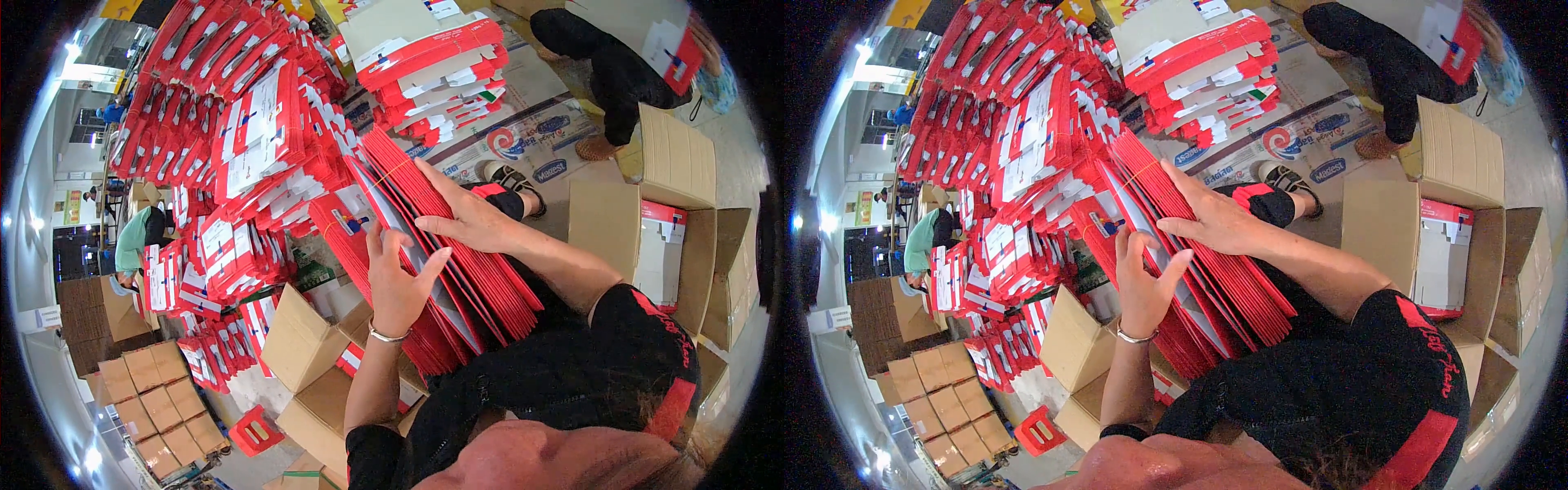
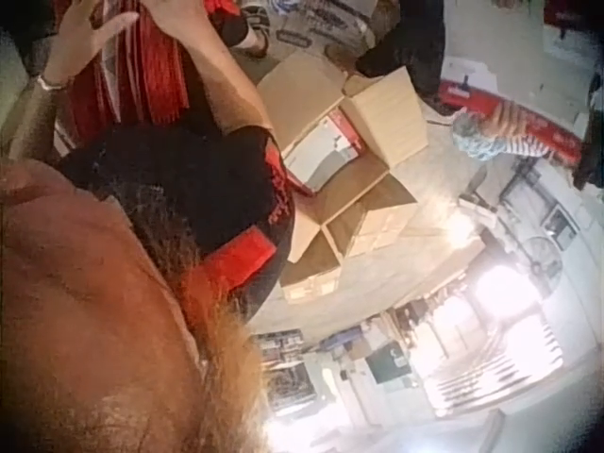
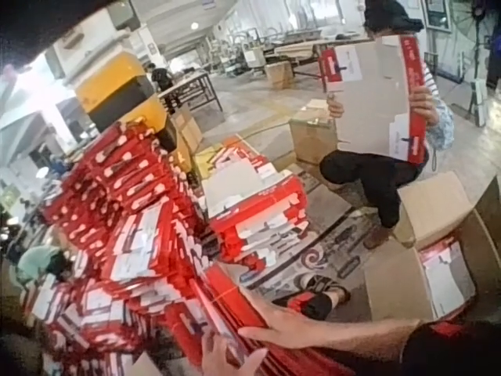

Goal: Organizing and packing red cardboard packaging materials into boxes.

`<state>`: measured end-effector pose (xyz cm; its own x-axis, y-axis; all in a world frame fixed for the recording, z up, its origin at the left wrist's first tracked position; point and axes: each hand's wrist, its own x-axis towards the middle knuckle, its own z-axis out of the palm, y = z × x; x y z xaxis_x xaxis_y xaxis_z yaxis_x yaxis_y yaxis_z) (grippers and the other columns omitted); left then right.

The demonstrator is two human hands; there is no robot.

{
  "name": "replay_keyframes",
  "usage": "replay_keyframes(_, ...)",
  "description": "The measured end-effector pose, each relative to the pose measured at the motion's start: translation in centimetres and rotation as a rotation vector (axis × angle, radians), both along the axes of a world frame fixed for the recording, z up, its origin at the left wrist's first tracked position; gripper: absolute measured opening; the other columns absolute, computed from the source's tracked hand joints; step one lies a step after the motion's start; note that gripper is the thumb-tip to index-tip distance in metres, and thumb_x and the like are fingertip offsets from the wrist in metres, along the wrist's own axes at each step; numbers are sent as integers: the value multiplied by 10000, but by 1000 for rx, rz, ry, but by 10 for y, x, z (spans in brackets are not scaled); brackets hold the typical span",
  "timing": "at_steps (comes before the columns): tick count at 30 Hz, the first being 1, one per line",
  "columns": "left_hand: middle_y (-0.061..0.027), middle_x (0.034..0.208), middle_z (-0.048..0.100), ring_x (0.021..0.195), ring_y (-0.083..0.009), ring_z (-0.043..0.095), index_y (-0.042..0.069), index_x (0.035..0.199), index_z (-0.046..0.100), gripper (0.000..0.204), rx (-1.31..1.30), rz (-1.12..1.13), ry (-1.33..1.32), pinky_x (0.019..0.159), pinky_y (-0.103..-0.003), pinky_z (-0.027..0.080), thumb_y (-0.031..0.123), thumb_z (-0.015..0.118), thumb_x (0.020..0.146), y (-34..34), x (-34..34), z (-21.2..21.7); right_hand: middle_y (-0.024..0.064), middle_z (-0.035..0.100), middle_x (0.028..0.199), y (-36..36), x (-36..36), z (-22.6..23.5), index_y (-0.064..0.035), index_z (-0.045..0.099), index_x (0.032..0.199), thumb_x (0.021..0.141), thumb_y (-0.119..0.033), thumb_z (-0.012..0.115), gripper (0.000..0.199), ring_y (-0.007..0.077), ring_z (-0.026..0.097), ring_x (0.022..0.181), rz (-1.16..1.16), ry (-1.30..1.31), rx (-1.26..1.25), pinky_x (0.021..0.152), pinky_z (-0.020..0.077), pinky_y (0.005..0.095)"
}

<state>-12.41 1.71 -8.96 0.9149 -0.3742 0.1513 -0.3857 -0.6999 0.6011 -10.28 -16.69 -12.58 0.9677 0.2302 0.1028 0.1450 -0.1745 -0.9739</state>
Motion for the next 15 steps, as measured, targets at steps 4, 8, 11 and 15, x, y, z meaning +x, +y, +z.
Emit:
replay_keyframes(4,-254,1215,470,1255,-429,415,35,909,461,340,-141,-26,71,948,-438,419,106,741,729,10,4,-8,265,199,1539,-4,2,-1,9,92,1507,911,-244,635,845,302,274,1417,3,-25,-16,1141,248,363)
replay_keyframes(8,-243,1250,449,1286,-416,382,30,990,485,326,-523,170,311,1008,-449,371,25,673,723,17,-5,-23,264,197,1540,-4,2,3,10,100,1507,910,-249,634,842,299,266,1422,12,-22,5,1148,231,365)
replay_keyframes(11,-245,1250,460,1315,-443,357,42,989,507,320,-178,16,127,977,-467,395,117,724,765,12,0,-6,262,198,1541,0,1,2,15,102,1505,908,-246,635,841,300,260,1425,-2,-22,9,1152,223,371)
replay_keyframes(15,-247,1196,495,1264,-440,398,51,941,504,381,-42,-1,47,949,-475,405,229,785,755,5,2,-6,258,201,1540,1,0,3,15,103,1504,909,-246,632,837,305,253,1428,-4,35,-1,1155,219,375)
